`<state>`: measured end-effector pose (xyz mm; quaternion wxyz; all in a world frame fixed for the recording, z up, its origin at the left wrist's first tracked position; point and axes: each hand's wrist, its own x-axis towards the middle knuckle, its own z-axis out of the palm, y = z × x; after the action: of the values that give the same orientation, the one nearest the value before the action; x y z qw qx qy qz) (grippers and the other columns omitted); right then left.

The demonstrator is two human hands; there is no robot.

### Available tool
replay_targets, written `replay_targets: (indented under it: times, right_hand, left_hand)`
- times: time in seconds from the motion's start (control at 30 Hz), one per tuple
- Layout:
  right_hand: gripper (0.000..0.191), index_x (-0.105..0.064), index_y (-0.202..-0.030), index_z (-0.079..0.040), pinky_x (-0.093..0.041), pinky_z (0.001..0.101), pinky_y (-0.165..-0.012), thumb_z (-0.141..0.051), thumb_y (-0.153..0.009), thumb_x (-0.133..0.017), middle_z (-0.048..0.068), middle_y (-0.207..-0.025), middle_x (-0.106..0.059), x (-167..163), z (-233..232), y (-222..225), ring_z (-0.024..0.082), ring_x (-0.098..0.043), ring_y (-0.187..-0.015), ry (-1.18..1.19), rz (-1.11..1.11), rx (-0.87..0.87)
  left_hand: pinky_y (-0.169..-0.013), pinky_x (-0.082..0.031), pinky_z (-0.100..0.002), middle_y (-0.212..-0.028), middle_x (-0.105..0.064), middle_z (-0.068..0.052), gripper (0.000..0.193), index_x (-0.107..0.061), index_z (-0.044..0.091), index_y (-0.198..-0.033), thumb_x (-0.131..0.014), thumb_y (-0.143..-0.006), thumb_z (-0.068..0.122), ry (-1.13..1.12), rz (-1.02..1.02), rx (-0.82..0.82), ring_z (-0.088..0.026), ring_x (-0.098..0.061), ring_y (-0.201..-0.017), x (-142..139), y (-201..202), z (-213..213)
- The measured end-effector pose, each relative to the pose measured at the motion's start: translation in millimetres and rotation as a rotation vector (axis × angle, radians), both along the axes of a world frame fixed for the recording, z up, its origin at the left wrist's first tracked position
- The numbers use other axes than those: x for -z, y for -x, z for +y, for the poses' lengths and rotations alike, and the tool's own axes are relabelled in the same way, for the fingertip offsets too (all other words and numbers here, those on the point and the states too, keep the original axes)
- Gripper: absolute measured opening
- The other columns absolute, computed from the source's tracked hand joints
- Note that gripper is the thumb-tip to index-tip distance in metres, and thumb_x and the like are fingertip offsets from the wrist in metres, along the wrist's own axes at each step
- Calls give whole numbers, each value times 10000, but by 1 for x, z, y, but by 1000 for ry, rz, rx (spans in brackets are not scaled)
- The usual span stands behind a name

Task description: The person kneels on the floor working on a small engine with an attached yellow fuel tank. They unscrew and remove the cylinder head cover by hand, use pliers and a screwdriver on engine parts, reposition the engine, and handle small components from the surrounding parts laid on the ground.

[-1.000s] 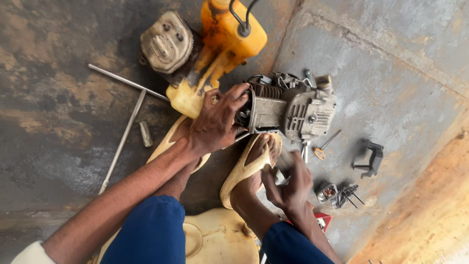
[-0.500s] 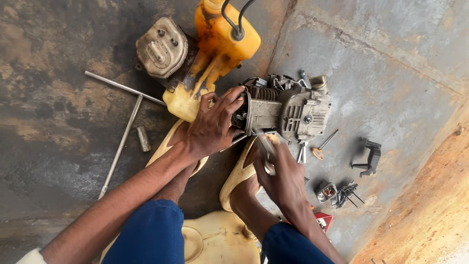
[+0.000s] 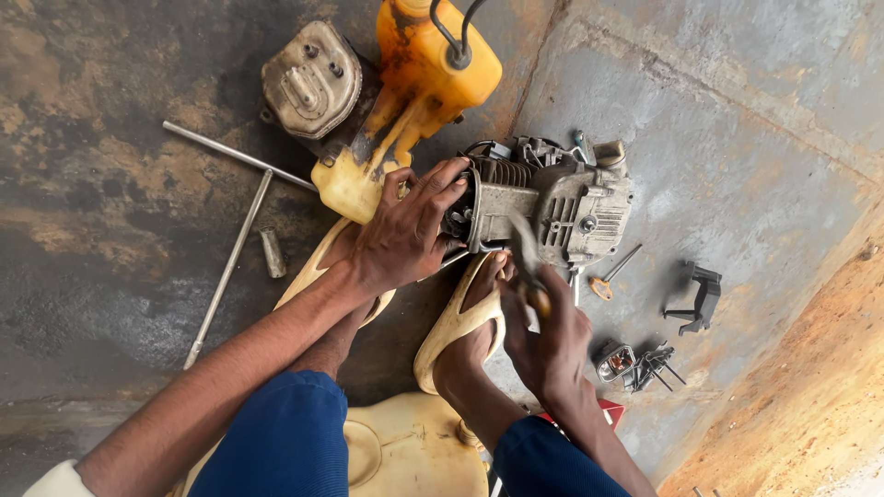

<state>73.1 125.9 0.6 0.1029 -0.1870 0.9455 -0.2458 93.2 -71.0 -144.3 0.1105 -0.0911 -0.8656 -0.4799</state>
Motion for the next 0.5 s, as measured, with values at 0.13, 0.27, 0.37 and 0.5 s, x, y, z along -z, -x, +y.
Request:
replay_targets:
  times: [0.13,0.27,0.37,0.5]
  right_hand:
    - [352,-546,-1248,-33,-565,459,-627,-80,-939,-708,210,-990,-727,13,2,-2,417,-723,-792,-52,-56,-106]
    - [332,-532,-1209,-15,-558,440,-583,-103,-953,-726,181,-918,-705,13,1,-4,358,-715,-700,-25,-21,-51]
    - [282,-552,-1199,-34,-558,429,-595,-76,-953,-684,205,-958,-710,8,-1,-5,381,-719,-747,-25,-145,-96]
    - [382,-542,-1259,-15,-569,409,-568,-95,-920,-698,226,-922,-715,1,-4,-1,362,-749,-720,-62,-249,29]
  left_hand:
    - [-1072,-343,-557,-1606,-375,-195,879,-309,58,-1445,-871,-773,126,-15,2,-2,-318,-464,-1469,-1,1,0]
    - [-1084,-347,-548,-1614,-379,-182,855,-313,70,-1428,-863,-776,120,-19,-25,-4,-308,-468,-1478,-4,1,0]
    - [-1082,-351,-550,-1609,-381,-173,853,-322,70,-1422,-873,-775,146,-45,-46,-12,-316,-465,-1473,-6,0,-1]
    - [-1064,-339,-573,-1591,-367,-206,862,-320,49,-1404,-892,-776,194,-104,-4,9,-343,-451,-1449,-7,1,-4]
